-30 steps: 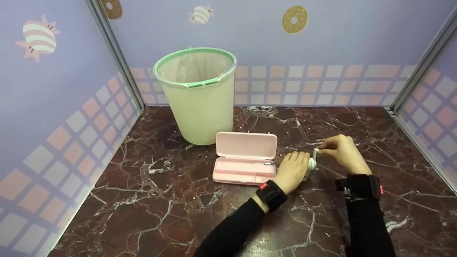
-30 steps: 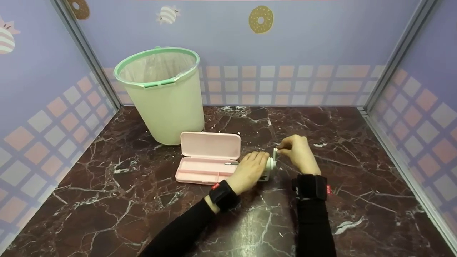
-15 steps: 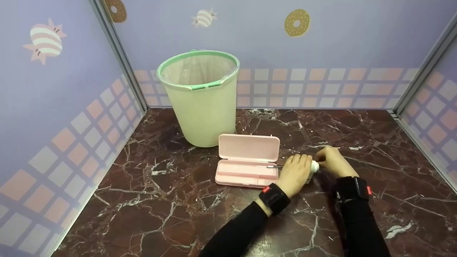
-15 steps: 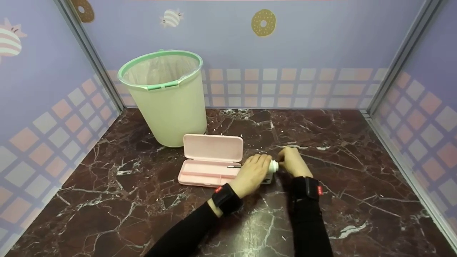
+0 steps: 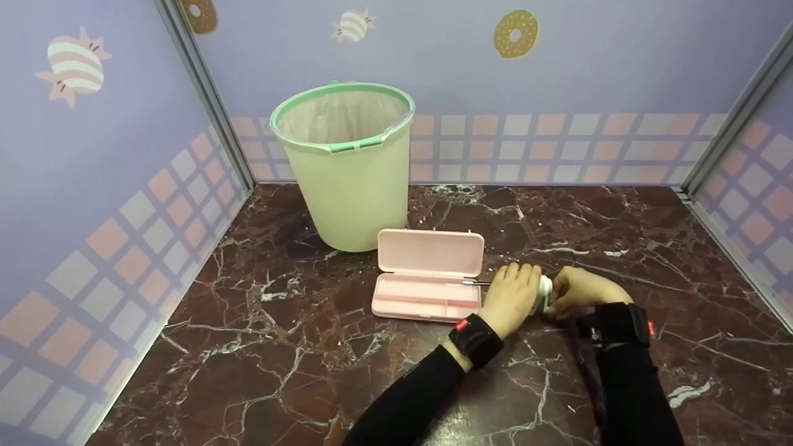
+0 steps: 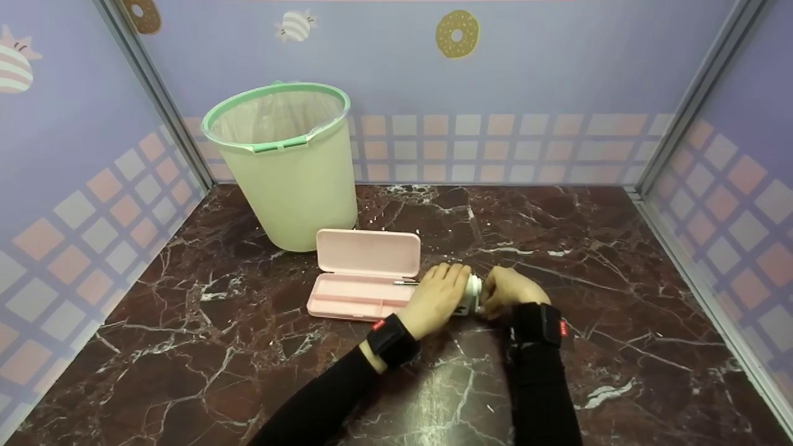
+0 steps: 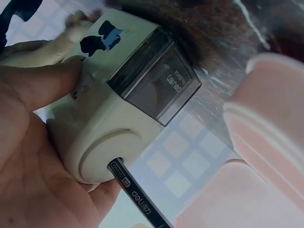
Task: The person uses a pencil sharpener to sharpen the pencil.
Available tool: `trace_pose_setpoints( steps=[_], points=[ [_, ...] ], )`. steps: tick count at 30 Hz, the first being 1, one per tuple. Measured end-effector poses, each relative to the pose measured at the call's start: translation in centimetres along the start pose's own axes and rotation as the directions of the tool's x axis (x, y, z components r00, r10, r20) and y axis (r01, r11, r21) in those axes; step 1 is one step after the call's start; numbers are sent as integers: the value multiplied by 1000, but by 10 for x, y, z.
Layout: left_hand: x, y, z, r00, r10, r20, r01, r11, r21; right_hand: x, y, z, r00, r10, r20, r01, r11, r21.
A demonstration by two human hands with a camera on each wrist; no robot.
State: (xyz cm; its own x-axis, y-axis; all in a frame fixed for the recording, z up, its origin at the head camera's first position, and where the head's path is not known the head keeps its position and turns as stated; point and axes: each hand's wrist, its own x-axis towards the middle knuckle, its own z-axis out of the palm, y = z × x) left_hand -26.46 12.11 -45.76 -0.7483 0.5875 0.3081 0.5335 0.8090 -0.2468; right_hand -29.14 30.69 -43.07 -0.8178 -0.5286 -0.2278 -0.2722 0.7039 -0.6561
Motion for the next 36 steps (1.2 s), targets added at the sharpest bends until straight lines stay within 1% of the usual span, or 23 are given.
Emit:
trace_pose_setpoints(
  steps=[3, 7, 10, 12, 14, 16, 20, 23, 28, 30, 33, 36],
  points=[
    [-1, 0, 2, 1000, -10, 2, 10, 1000, 9, -4, -4, -1, 997, 11, 77, -17, 997, 79],
    [-4, 1, 4, 1000, -20, -18, 21, 999, 27, -6, -5, 0, 989, -2, 147, -18, 991, 136],
    [-5, 2, 4, 999, -34, -26, 35, 998, 44, -7, -3, -2, 983, -41, 179, 12, 987, 162],
    [-5, 3, 2, 999, -44, -23, 45, 998, 53, -10, -4, -5, 980, -74, 183, 41, 984, 176],
    [-4, 4, 0, 999, -52, -15, 52, 997, 57, -14, -5, -9, 978, -114, 173, 85, 983, 166],
    [-3, 4, -2, 998, -58, -2, 58, 997, 60, -18, -7, -13, 979, -131, 159, 107, 982, 153],
    [-2, 5, -5, 998, -57, 5, 57, 996, 67, -25, -13, -19, 987, -120, 107, 107, 987, 118],
    [-1, 5, -5, 999, -50, -8, 50, 996, 74, -31, -17, -22, 993, -112, 47, 107, 990, 96],
    [1, 3, -3, 1000, -23, -1, 23, 997, 77, -36, -21, -25, 991, -124, -59, 126, 991, 41],
    [2, 1, -2, 1000, -11, 10, 11, 997, 75, -36, -22, -25, 988, -130, -83, 132, 991, 18],
    [2, -1, 0, 1000, 10, 14, -10, 998, 68, -35, -24, -25, 988, -127, -88, 128, 992, 4],
    [3, 0, 0, 999, 34, -7, -33, 997, 68, -36, -27, -27, 994, -98, -52, 100, 995, 28]
  ],
)
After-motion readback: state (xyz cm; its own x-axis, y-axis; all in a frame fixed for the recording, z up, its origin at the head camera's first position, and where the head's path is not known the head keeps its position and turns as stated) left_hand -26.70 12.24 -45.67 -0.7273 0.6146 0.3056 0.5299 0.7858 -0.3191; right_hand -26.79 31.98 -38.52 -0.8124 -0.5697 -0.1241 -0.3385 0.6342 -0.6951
